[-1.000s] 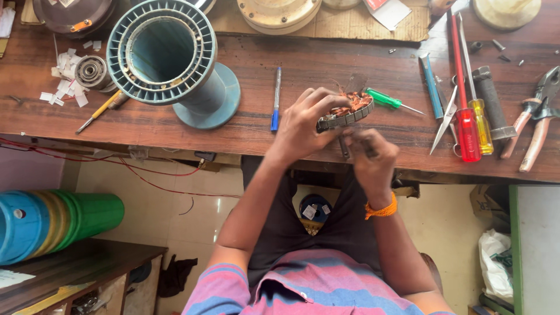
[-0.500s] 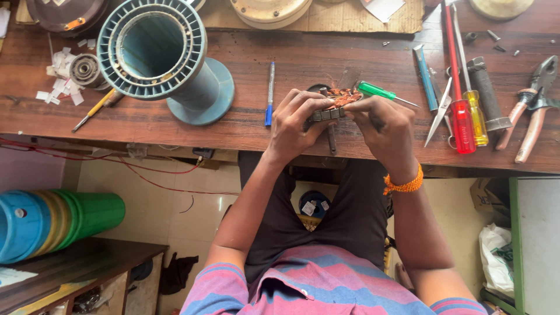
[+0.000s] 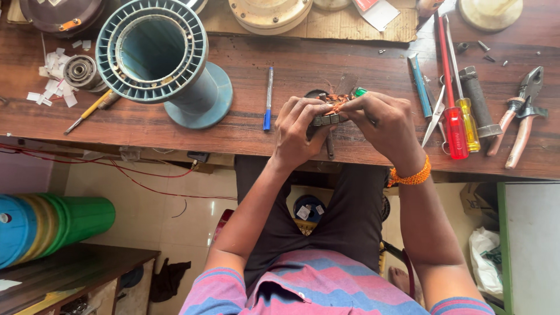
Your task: The person sits at a workbench and inserts copper wire by hand into the slots of a circular motor armature, pressing and packing the wire into place around the core. When finished, the person sets the wound armature down on the bench among other motor parts.
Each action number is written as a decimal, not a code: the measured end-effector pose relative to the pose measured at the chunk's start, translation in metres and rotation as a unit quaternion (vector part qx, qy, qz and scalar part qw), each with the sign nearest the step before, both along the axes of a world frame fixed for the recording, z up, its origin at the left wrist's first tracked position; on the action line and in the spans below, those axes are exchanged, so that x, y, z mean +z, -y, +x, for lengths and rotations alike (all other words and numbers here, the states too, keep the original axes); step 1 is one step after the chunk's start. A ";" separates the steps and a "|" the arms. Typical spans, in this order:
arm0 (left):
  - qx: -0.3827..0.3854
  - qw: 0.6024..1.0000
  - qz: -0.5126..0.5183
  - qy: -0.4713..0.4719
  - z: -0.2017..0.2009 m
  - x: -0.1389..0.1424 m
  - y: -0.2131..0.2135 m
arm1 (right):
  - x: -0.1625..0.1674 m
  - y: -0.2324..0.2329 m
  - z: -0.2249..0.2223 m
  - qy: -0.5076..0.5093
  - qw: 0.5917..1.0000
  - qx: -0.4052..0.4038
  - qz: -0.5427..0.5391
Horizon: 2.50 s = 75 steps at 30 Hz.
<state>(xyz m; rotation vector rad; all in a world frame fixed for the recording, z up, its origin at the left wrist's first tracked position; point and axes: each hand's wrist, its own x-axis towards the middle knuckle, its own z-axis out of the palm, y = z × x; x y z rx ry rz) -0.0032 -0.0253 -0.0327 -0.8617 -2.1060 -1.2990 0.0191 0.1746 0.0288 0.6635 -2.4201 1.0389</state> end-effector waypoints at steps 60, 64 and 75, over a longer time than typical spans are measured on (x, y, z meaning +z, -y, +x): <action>-0.384 0.908 -0.050 0.162 -0.070 0.042 0.046 | -0.076 0.043 0.037 -0.020 0.993 -0.084 -0.083; -0.167 0.976 -0.108 0.090 -0.031 0.039 0.030 | -0.093 0.037 0.041 0.082 0.968 -0.159 -0.178; -0.030 0.999 0.044 0.009 -0.009 -0.009 -0.005 | -0.081 -0.005 0.042 0.068 0.966 -0.136 -0.211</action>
